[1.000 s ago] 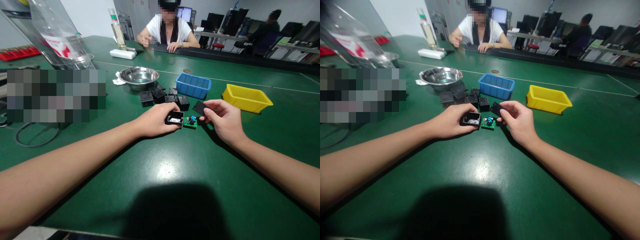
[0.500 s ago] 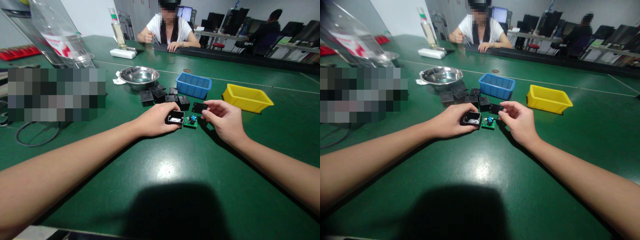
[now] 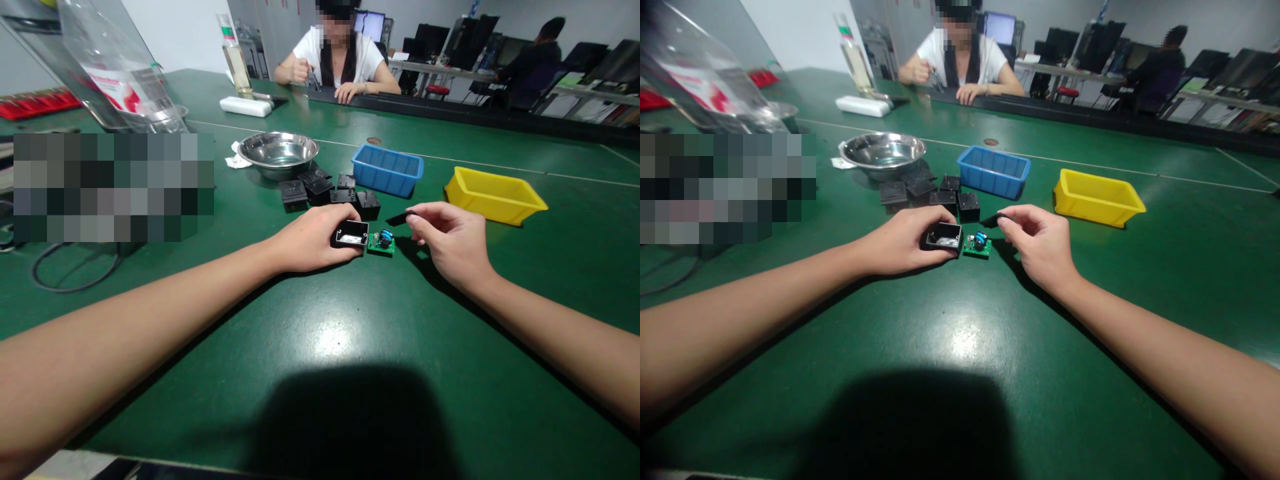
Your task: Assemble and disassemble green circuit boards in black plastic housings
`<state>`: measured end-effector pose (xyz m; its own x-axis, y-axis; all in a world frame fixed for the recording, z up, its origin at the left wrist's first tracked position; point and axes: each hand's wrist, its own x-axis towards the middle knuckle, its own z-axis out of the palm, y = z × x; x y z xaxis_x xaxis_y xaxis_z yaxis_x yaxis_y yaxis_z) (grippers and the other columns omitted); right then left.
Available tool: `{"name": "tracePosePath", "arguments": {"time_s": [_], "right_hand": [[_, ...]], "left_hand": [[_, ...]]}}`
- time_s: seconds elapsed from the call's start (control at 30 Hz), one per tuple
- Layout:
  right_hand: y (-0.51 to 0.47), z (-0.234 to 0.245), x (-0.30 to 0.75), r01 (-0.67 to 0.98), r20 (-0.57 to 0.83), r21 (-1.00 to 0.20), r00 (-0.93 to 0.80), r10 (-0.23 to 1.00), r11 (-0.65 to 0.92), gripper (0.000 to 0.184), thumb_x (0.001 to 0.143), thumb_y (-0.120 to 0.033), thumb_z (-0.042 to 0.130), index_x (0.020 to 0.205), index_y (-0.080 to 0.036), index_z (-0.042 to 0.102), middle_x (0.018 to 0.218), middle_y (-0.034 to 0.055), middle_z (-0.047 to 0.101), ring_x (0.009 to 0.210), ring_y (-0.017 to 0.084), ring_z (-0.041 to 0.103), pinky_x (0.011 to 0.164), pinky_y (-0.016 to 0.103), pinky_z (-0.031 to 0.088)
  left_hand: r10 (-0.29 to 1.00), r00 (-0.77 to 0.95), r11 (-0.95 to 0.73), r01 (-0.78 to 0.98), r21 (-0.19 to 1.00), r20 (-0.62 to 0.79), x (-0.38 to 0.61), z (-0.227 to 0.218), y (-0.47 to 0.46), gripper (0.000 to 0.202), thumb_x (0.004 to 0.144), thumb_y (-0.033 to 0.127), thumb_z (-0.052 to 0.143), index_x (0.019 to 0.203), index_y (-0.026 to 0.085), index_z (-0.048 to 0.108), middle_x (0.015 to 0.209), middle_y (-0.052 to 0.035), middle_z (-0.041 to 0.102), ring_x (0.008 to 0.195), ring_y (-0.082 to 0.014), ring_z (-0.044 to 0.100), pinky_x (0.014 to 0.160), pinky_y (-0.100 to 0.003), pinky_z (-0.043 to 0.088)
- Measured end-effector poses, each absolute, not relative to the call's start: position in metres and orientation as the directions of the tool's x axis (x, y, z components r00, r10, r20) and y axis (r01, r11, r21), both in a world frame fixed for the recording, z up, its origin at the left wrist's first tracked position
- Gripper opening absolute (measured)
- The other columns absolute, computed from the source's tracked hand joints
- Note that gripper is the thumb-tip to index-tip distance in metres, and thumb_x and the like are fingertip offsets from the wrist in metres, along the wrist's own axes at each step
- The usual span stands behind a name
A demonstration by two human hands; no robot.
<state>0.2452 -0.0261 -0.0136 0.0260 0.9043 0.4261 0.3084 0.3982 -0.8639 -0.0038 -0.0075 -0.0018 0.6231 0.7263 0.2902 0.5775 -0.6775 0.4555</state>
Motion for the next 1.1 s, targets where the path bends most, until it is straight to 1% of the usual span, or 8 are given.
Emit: {"name": "tracePosePath", "arguments": {"time_s": [0.07,0.13,0.23,0.33,0.57,0.73,0.93,1.1], "right_hand": [[-0.0271,-0.0124,0.2443,0.289,0.406,-0.878,0.029,0.913,0.381,0.009,0.081,-0.025,0.076,0.087,-0.018,0.076,0.059,-0.0021,0.067,0.051,0.012,0.061,0.048,0.025,0.049],[-0.0279,-0.0117,0.2437,0.266,0.395,-0.889,0.033,0.918,0.373,0.009,0.082,-0.025,0.076,0.087,-0.018,0.074,0.06,-0.0016,0.068,0.052,0.014,0.064,0.047,0.025,0.05],[-0.0285,-0.0116,0.2436,0.227,0.389,-0.9,0.032,0.921,0.372,0.009,0.082,-0.025,0.076,0.089,-0.019,0.073,0.068,0.0013,0.073,0.062,0.016,0.072,0.048,0.025,0.051],[-0.0291,-0.0116,0.244,0.197,0.401,-0.9,0.019,0.916,0.39,0.008,0.083,-0.025,0.073,0.089,-0.02,0.074,0.075,0.003,0.076,0.07,0.018,0.074,0.05,0.026,0.053],[-0.0282,-0.0134,0.244,0.226,0.408,-0.893,0.04,0.912,0.39,0.014,0.078,-0.025,0.079,0.09,-0.021,0.072,0.076,0.0016,0.075,0.069,0.019,0.073,0.06,0.031,0.059],[-0.0265,-0.0144,0.2449,0.215,0.401,-0.897,0.025,0.916,0.387,0.027,0.078,-0.024,0.079,0.103,-0.024,0.069,0.068,-0.0034,0.067,0.062,0.018,0.07,0.059,0.031,0.058],[-0.0267,-0.0138,0.2447,0.234,0.421,-0.884,0.024,0.907,0.404,0.024,0.079,-0.024,0.078,0.101,-0.022,0.07,0.067,-0.0034,0.064,0.059,0.017,0.068,0.051,0.028,0.052],[-0.0265,-0.0135,0.2443,0.247,0.417,-0.884,0.029,0.909,0.398,0.023,0.079,-0.025,0.077,0.1,-0.023,0.069,0.066,-0.0037,0.064,0.057,0.016,0.067,0.049,0.028,0.051]], "left_hand": [[0.729,0.621,-0.675,0.58,0.456,0.288,-0.0038,-0.0015,-0.0076,0.033,0.081,0.039,0.069,0.105,0.017,0.063,0.102,-0.0067,0.073,0.093,-0.0227,0.069,0.088,-0.034,0.051],[0.731,0.62,-0.673,0.584,0.455,0.285,-0.0037,-0.0013,-0.0078,0.033,0.081,0.039,0.069,0.105,0.018,0.063,0.102,-0.0065,0.073,0.094,-0.0226,0.069,0.089,-0.034,0.052],[0.731,0.621,-0.673,0.584,0.454,0.284,-0.0034,-0.0012,-0.0082,0.033,0.081,0.039,0.069,0.105,0.017,0.063,0.102,-0.0065,0.073,0.093,-0.0225,0.069,0.089,-0.034,0.052],[0.728,0.623,-0.676,0.579,0.456,0.287,-0.0033,-0.001,-0.0083,0.033,0.081,0.039,0.07,0.105,0.017,0.063,0.103,-0.0069,0.073,0.093,-0.0229,0.07,0.088,-0.034,0.052],[0.733,0.618,-0.67,0.585,0.457,0.284,-0.004,-0.0003,-0.0079,0.033,0.081,0.038,0.071,0.105,0.018,0.063,0.104,-0.0072,0.074,0.095,-0.0233,0.07,0.089,-0.034,0.052],[0.73,0.622,-0.673,0.584,0.455,0.282,-0.0029,-0.0001,-0.0086,0.032,0.081,0.037,0.071,0.105,0.018,0.063,0.105,-0.0071,0.073,0.095,-0.0231,0.07,0.089,-0.034,0.052],[0.724,0.625,-0.679,0.574,0.458,0.291,-0.0036,-0.0013,-0.0079,0.032,0.081,0.036,0.071,0.105,0.017,0.063,0.104,-0.0074,0.073,0.095,-0.0232,0.069,0.089,-0.034,0.052],[0.726,0.623,-0.677,0.574,0.46,0.291,-0.0036,-0.0019,-0.008,0.032,0.081,0.037,0.071,0.105,0.018,0.063,0.103,-0.007,0.073,0.095,-0.0232,0.07,0.089,-0.034,0.052]]}}
